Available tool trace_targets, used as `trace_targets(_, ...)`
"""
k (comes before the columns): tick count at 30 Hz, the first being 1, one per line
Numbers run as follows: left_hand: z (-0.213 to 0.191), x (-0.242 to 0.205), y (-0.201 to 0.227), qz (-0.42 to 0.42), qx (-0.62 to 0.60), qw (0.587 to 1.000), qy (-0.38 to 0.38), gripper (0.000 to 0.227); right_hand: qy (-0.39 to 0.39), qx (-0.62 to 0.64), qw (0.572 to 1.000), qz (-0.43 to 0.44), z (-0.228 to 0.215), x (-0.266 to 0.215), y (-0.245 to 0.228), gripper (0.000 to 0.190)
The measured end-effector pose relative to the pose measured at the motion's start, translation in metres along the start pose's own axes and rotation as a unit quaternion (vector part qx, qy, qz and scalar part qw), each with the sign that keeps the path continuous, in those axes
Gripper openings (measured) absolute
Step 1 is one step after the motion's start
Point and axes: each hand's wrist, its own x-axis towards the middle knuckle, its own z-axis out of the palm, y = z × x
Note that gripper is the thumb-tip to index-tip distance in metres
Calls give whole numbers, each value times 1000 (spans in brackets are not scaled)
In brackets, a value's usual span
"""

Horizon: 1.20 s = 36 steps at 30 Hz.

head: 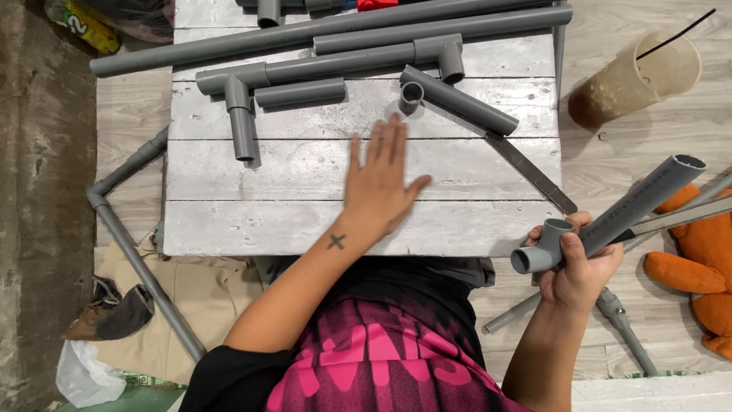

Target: The person is filing the edges of PVC pipe sections and assembling them into a larger structure using various connectors.

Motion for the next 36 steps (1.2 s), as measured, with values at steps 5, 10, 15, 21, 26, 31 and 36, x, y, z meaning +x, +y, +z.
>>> trace_targets(5,3,-32,-21,-45,-10,992,121,88,15,-7,1000,10,1,0,-1,35)
trace_targets(10,0,-23,3,-91,-7,995,30,98,12,-19,1000,10,0,2,0,35)
trace_targets(15,12,-7,44,58,-42,995,66,97,-2,-5,1000,-4,5,3,-3,35)
trace_targets(21,-7,-1,22,18,-18,999,-28,89,-17,-1,1000,-7,3,4,-2,33)
trace_targets(26,-19,-20,-31,-79,-42,996,-11,88,-14,-14,1000,-8,-2,4,1,33)
trace_targets(31,-18,-51,-55,-93,-32,987,131,86,-12,-8,1000,-10,-2,3,2,34)
trace_targets(36,-12,-42,-8,-26,-68,996,53,101,-15,-28,999,-14,-2,4,2,35)
